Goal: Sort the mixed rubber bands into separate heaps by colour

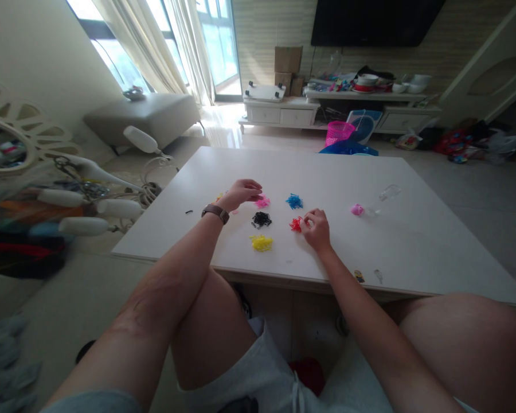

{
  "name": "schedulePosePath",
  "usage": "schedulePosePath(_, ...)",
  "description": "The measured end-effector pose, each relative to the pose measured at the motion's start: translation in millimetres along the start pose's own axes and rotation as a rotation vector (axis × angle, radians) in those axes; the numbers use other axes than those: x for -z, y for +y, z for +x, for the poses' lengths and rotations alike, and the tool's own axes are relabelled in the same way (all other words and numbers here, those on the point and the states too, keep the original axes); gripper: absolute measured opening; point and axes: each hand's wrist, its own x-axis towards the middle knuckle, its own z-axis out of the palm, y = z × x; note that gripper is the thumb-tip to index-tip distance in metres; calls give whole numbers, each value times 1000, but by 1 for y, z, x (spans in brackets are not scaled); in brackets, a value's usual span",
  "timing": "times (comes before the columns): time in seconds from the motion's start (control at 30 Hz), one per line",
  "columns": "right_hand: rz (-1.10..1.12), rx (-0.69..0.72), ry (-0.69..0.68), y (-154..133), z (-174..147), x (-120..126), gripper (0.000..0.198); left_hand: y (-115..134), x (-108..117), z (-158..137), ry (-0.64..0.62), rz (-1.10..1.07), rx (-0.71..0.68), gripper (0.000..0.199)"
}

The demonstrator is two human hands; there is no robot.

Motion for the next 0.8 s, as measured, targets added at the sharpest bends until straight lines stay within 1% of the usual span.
schedulePosePath(0.17,2,-41,21,4,1,-2,28,1,22,-3,109,10,3,27)
schedulePosePath(0.27,12,-94,69,9,2,-3,29,4,33,-7,189,13,26,22)
schedulePosePath(0.37,47,-163,118,13,2,-3,28,6,43,-10,297,20,29,16)
schedulePosePath(0.43,66,-200,125,15,2,-3,27,5,50,-12,361,37,37,13)
schedulePosePath(0.53,77,-224,113,16,3,-3,27,1,58,-15,412,91,79,14)
schedulePosePath(0.6,82,-229,111,16,3,-3,27,-2,63,-17,419,151,114,18)
schedulePosePath(0.67,85,-230,116,16,3,-3,27,-6,68,-21,397,236,154,21)
schedulePosePath(0.8,86,-229,126,15,3,-4,27,-9,78,-27,259,476,310,21)
